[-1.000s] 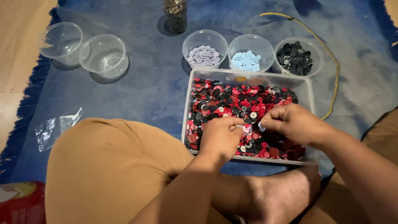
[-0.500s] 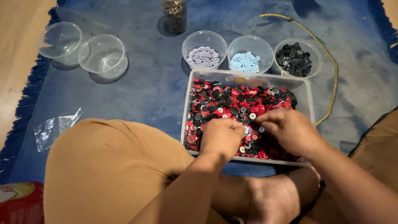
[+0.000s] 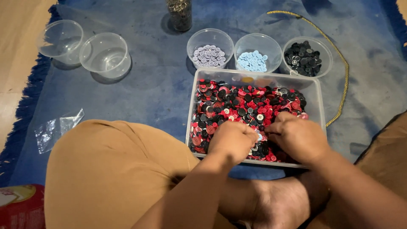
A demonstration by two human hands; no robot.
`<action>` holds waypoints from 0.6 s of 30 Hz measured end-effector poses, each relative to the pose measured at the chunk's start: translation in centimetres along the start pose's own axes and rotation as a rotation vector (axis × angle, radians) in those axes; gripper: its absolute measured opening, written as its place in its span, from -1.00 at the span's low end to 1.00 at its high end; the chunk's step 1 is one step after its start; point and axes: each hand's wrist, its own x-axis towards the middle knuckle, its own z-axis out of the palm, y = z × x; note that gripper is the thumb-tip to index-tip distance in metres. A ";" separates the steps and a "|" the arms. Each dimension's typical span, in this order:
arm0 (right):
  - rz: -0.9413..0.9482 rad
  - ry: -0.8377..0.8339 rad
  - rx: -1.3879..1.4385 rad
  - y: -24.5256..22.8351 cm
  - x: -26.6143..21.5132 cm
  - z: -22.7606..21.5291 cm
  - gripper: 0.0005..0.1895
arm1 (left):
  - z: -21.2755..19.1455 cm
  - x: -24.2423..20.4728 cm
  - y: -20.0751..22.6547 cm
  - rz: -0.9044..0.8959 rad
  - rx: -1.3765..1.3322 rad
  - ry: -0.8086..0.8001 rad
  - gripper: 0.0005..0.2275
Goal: Sorting various colored buttons from a central tray into separate small containers based on color.
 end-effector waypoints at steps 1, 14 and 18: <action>0.001 0.000 0.000 0.0 0.2 0.4 -0.82 | 0.1 0.2 0.0 0.000 0.000 -0.001 -0.81; 0.254 -0.177 1.406 0.0 -0.5 0.8 -0.86 | 0.3 0.5 0.1 0.009 0.003 -0.008 -0.82; 0.269 -0.216 1.537 -1.3 -0.8 -0.5 -0.78 | 0.3 0.4 -0.2 -0.002 -0.010 0.011 -0.82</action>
